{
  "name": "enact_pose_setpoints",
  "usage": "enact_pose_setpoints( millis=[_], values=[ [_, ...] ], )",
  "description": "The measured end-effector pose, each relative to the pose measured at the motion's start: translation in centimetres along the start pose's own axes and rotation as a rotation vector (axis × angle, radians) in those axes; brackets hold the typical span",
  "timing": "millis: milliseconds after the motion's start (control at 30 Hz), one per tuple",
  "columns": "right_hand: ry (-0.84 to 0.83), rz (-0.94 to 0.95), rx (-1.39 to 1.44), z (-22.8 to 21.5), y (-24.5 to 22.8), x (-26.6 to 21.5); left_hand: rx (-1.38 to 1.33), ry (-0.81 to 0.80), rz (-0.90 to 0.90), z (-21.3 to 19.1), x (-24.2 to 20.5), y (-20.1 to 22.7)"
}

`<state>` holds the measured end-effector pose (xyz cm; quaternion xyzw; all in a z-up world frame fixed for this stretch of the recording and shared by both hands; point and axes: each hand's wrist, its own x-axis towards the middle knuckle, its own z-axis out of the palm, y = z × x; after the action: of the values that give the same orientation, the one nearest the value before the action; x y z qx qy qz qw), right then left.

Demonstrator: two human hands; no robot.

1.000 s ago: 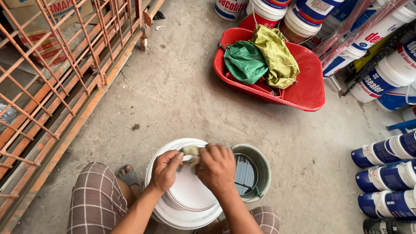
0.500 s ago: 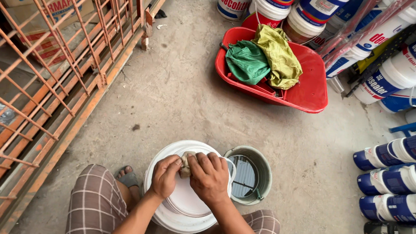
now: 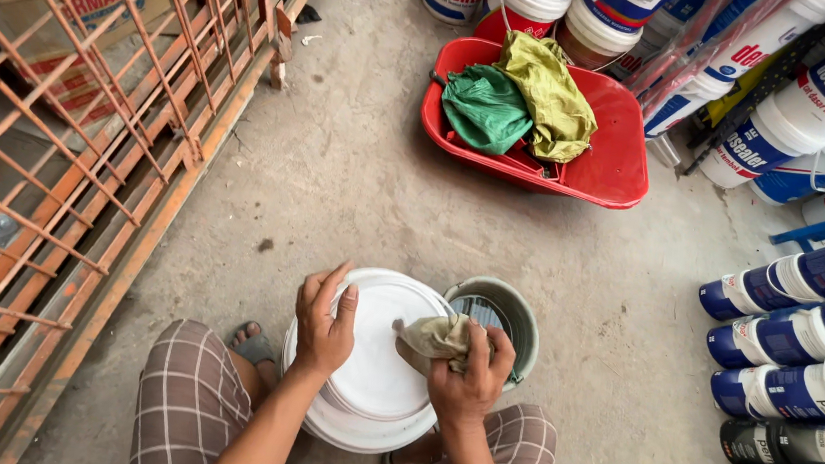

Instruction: The person sits on the floor and wipes the exterior and lid of a white plastic bucket with a cloth. They dip the cloth into a smaller bucket of water and continue cleaning the surface of the large bucket.

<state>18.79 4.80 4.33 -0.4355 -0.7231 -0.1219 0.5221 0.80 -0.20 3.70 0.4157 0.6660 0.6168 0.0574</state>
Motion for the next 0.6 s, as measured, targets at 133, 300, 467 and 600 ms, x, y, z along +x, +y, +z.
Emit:
enact_pose_setpoints(
  millis=[133, 300, 467, 600],
  values=[
    [-0.213, 0.007, -0.036, -1.7, -2.7, 0.5, 0.016, -0.079, 0.075, -0.8, -0.3, 1.3],
    [-0.580, -0.063, -0.257, -1.7, -5.6, 0.8, -0.128, -0.048, 0.303, -1.8, -0.1, 2.5],
    [-0.798, -0.208, 0.073, 4.2, -5.9, -1.1, -0.280, -0.269, 0.232, -1.9, 0.1, 1.6],
    [-0.807, -0.051, 0.440, 4.0, -7.1, -1.0, -0.549, -0.322, 0.040, -3.3, -0.1, 2.3]
  ],
)
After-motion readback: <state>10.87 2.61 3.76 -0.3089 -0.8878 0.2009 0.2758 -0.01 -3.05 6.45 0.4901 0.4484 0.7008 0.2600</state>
